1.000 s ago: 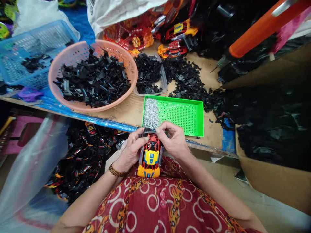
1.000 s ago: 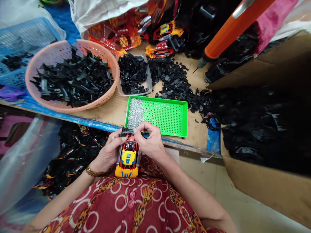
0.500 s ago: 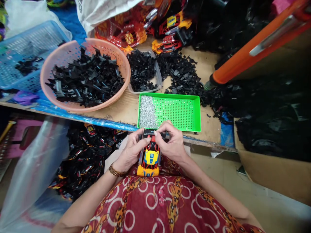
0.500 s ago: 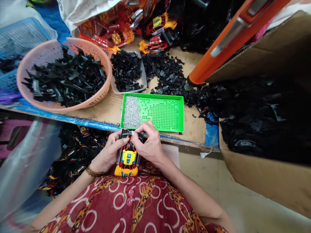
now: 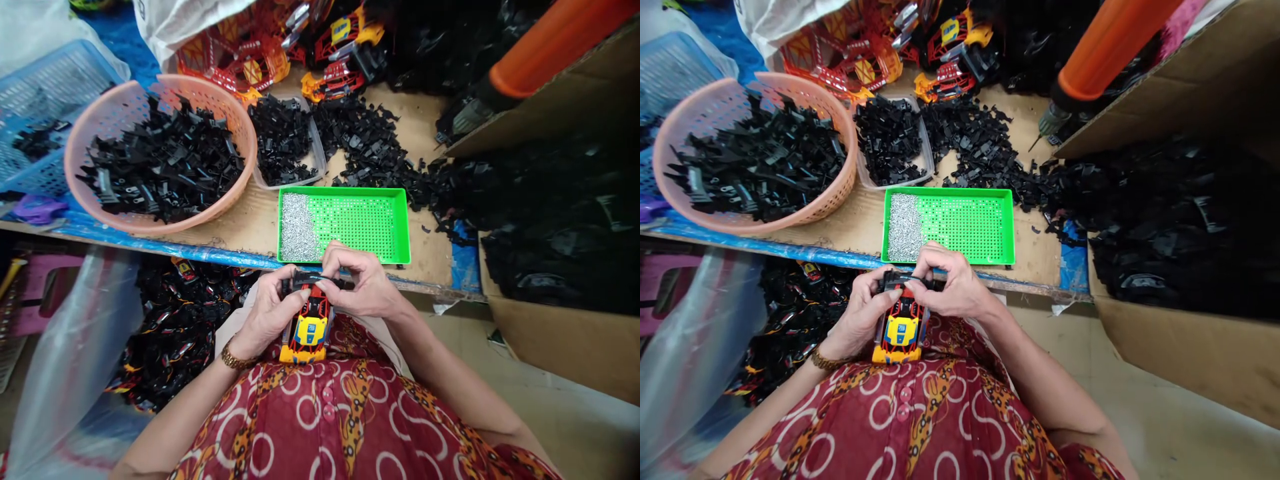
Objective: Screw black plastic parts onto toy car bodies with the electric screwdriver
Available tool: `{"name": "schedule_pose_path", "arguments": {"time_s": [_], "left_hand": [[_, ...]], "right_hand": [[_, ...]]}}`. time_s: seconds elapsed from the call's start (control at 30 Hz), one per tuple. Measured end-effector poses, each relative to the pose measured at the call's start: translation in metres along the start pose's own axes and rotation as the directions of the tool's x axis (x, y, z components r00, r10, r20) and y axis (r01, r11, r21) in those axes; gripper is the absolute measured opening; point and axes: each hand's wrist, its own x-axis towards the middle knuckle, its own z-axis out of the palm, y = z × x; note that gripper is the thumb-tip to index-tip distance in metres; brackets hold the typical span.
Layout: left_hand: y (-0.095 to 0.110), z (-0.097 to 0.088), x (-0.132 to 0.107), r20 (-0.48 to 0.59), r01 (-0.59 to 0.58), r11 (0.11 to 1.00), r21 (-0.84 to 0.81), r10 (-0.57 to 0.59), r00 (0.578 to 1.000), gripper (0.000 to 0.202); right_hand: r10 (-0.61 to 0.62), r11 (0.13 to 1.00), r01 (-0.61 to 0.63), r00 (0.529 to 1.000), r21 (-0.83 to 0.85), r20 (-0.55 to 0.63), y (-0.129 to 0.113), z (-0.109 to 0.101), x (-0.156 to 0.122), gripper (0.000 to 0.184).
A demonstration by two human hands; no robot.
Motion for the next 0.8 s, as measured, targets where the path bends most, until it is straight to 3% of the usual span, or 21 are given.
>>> {"name": "schedule_pose_path", "arguments": {"time_s": [0.17,0.3,0.5,0.67,0.8], "left_hand": [[0.002,-0.002,0.001,0.008,-0.013,0.997,0.074,0.013,1.000,0.018],[0.004,-0.003,0.000,0.043,-0.048,0.989,0.142,0.043,0.998,0.018],[0.008,-0.001,-0.002,0.076,-0.055,0.977,0.208,0.040,0.996,0.018],[0.011,0.000,-0.005,0.064,-0.112,0.943,0.313,0.097,0.993,0.015],[0.016,0.004,-0.006,0.051,-0.155,0.914,0.374,0.147,0.988,0.010]], "right_hand": [[-0.045,0.997,0.047,0.998,-0.060,0.037,-0.002,-0.004,0.003,0.020],[0.146,0.989,-0.145,0.985,-0.022,0.094,-0.008,-0.004,0.004,0.011],[0.438,0.883,-0.449,0.893,0.137,0.101,-0.017,0.007,0.005,0.019],[0.485,0.831,-0.501,0.865,0.241,0.127,-0.018,0.013,0.004,0.028],[0.479,0.833,-0.503,0.864,0.230,0.156,-0.015,0.014,0.003,0.026]]}}
